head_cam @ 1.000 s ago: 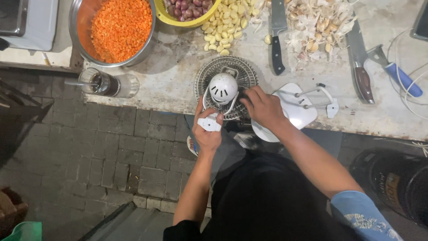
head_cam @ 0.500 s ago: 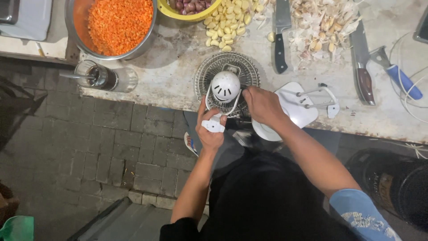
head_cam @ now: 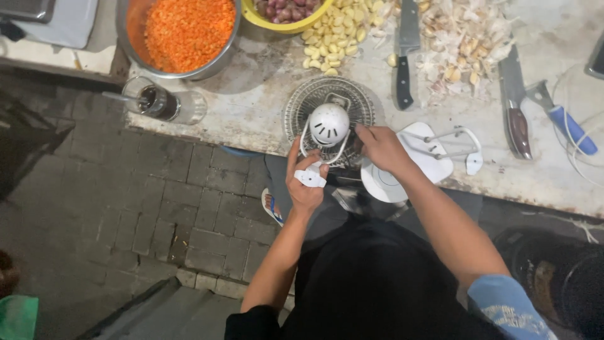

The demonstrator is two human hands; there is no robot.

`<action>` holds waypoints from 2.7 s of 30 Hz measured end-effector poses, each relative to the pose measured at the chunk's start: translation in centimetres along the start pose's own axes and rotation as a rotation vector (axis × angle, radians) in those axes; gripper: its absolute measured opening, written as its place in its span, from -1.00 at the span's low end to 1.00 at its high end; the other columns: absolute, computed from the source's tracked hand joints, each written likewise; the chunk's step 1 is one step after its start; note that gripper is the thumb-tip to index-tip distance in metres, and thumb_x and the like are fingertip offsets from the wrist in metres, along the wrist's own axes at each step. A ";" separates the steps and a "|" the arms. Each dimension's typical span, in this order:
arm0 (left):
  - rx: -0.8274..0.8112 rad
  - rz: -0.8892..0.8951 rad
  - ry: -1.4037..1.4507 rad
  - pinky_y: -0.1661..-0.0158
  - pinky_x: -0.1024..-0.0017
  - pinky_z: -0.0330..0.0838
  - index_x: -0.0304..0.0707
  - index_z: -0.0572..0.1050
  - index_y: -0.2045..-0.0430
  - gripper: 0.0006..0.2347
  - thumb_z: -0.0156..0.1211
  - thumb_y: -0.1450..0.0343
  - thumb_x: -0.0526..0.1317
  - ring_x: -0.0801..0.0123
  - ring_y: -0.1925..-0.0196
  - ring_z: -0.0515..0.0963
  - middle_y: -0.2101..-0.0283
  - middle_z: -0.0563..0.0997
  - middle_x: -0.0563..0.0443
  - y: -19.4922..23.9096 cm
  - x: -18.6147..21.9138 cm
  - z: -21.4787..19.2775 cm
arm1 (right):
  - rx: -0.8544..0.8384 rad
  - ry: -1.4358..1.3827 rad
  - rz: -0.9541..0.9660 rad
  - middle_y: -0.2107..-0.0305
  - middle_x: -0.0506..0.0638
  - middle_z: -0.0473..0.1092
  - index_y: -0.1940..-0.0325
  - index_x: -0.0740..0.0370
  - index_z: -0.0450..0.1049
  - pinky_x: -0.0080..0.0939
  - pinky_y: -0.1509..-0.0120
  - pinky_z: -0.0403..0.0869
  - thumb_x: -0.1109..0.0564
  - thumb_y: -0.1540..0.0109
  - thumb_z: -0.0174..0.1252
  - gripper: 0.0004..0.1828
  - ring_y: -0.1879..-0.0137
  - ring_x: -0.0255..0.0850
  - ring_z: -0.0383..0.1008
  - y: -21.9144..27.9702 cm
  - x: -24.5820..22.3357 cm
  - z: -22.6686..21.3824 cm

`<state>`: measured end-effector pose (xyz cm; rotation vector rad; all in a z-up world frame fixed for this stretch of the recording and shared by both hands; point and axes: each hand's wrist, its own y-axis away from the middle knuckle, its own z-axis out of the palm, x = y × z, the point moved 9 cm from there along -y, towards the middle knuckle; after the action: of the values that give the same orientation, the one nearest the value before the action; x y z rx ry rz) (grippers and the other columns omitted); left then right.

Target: The person assembles a small white electric fan by hand. They attach the motor housing to the metal cage, then mount the assembly onto the fan base and secure it with a knob. The person does not plug in or test the fan.

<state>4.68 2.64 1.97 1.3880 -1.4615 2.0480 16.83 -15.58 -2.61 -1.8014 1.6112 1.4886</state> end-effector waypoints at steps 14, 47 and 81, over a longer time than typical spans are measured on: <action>-0.392 -0.210 0.168 -0.20 0.05 0.25 -0.29 0.53 0.08 -0.51 0.10 -0.36 0.16 0.03 -0.21 0.40 -0.31 0.26 -0.37 -3.2 0.9 -2.2 | 0.310 0.361 -0.468 0.19 0.15 0.50 -0.12 0.18 0.44 0.05 0.09 0.52 0.05 -0.29 0.20 -0.66 0.13 0.13 0.53 2.1 -3.6 0.0; -0.397 -0.451 -0.123 0.26 0.19 0.57 -0.20 0.57 0.14 -0.83 0.07 -0.47 -0.38 -0.01 0.19 0.63 0.18 0.62 -0.19 -7.2 -7.7 0.4 | 0.323 0.045 -0.502 0.37 0.07 0.47 -0.01 0.24 0.48 -0.08 0.35 0.43 0.32 -0.19 0.19 -0.71 0.43 -0.04 0.50 0.1 -1.4 -1.3; -0.716 0.309 -0.910 0.39 0.39 0.22 -0.13 0.40 0.71 -0.81 0.18 -0.35 -0.32 0.27 0.55 0.35 0.67 0.30 0.14 -3.8 3.1 12.4 | 0.402 -0.001 -0.665 0.49 -0.13 0.33 0.19 0.13 0.43 -0.26 0.45 0.46 -0.09 -0.29 0.08 -0.75 0.48 -0.23 0.45 0.7 1.0 -1.8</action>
<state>12.39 -6.98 7.09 1.8773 -2.5296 0.7378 16.96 -17.74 -2.43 -1.8270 1.0411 0.8010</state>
